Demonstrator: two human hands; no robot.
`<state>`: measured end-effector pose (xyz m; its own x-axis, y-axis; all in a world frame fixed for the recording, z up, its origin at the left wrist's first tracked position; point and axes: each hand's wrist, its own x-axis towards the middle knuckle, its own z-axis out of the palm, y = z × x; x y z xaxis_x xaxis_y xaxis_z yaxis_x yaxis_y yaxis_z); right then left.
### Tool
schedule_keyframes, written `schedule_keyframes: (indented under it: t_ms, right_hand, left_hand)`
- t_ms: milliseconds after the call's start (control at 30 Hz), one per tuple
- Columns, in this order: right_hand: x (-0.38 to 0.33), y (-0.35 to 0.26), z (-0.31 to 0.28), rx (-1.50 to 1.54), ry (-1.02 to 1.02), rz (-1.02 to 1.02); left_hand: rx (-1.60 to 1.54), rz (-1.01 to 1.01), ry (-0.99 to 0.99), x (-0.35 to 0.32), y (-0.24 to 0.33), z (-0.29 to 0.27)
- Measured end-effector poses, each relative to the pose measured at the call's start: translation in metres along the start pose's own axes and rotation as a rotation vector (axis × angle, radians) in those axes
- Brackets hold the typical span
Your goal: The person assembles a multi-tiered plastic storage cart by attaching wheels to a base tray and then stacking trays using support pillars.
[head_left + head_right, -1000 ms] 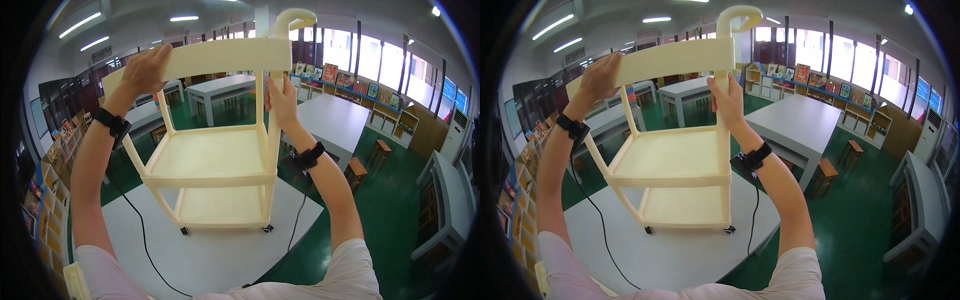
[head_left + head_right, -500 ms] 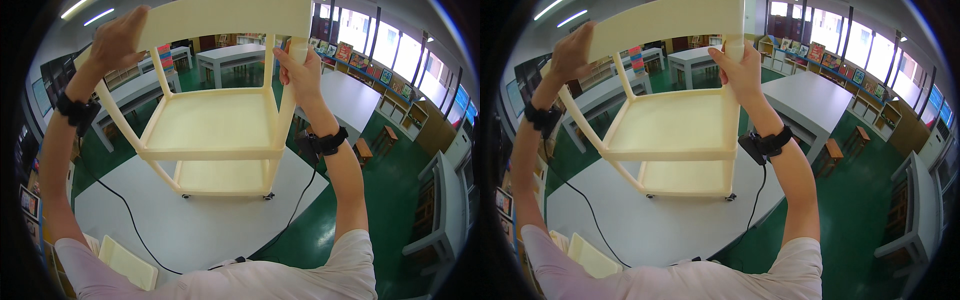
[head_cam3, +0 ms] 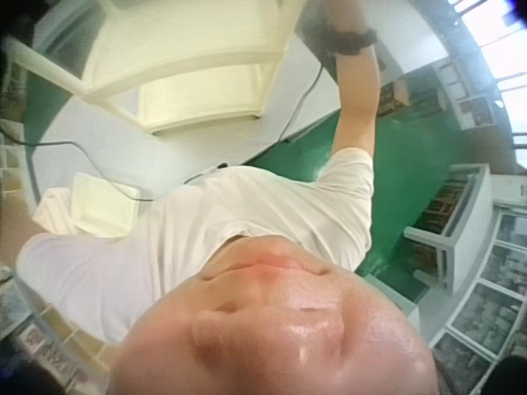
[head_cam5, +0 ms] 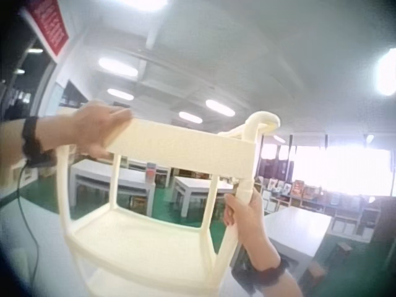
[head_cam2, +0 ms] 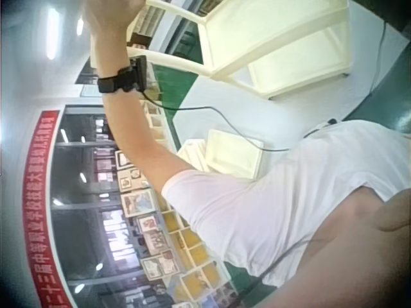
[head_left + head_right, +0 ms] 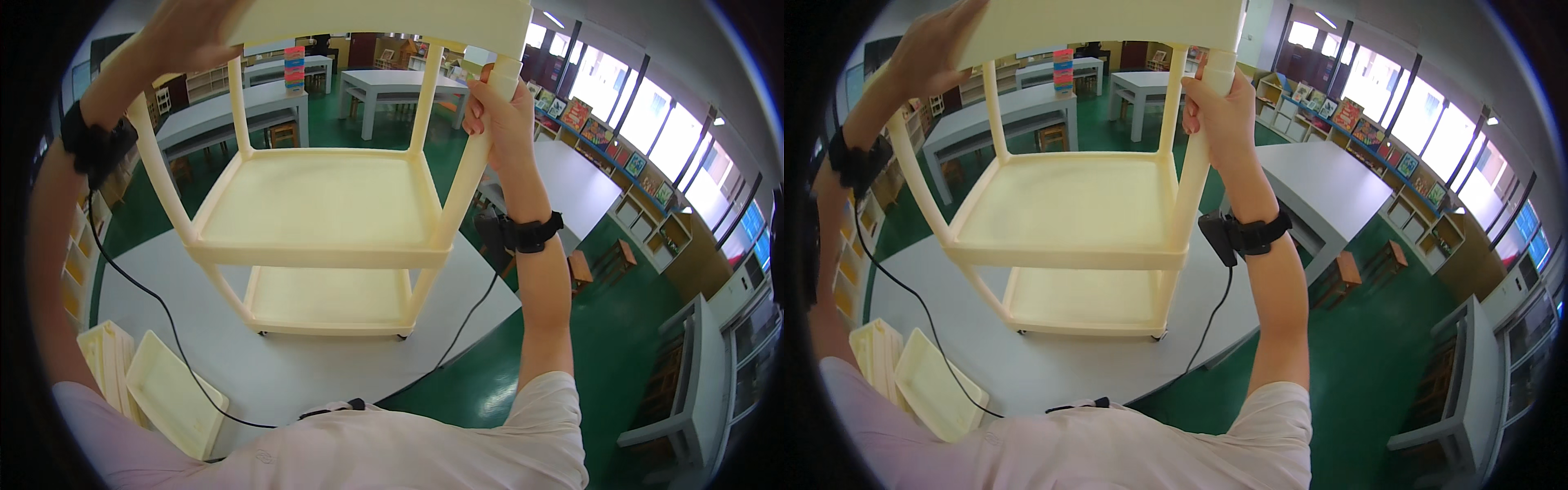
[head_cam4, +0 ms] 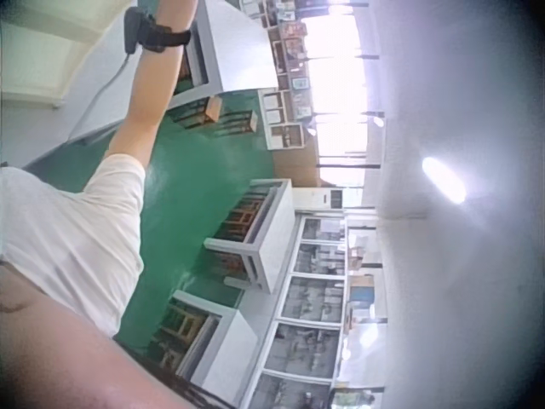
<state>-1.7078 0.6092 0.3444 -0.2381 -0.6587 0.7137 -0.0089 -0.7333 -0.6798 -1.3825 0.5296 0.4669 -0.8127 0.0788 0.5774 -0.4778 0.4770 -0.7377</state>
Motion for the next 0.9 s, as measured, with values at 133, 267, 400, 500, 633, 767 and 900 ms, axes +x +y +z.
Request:
schedule_keyframes:
  t_ms: [133,267,400,500,633,767,900]
  right_hand:
    - [0.014,0.004,-0.002,0.028,-0.041,0.026]
    - [0.019,0.002,-0.001,-0.01,-0.021,0.043]
    - [0.011,0.0,-0.003,-0.013,0.016,0.036]
    - [0.008,0.001,0.002,0.019,-0.024,0.025]
    - [0.008,0.005,0.004,0.011,-0.019,0.03]
    - [0.01,0.01,0.01,-0.038,0.024,0.035]
    - [0.011,0.019,0.019,-0.119,0.097,0.026]
  left_hand:
    - [0.025,0.007,-0.085,0.003,-0.006,-0.011]
    - [-0.031,0.01,-0.016,0.013,-0.003,-0.005]
    - [-0.072,-0.02,-0.082,0.016,0.0,-0.006]
    - [-0.17,0.044,-0.048,0.009,-0.007,-0.001]
    - [-0.132,0.039,-0.064,0.0,-0.004,0.003]
    - [-0.132,0.029,-0.064,-0.007,-0.004,0.008]
    - [-0.153,-0.034,-0.192,-0.008,-0.001,-0.008]
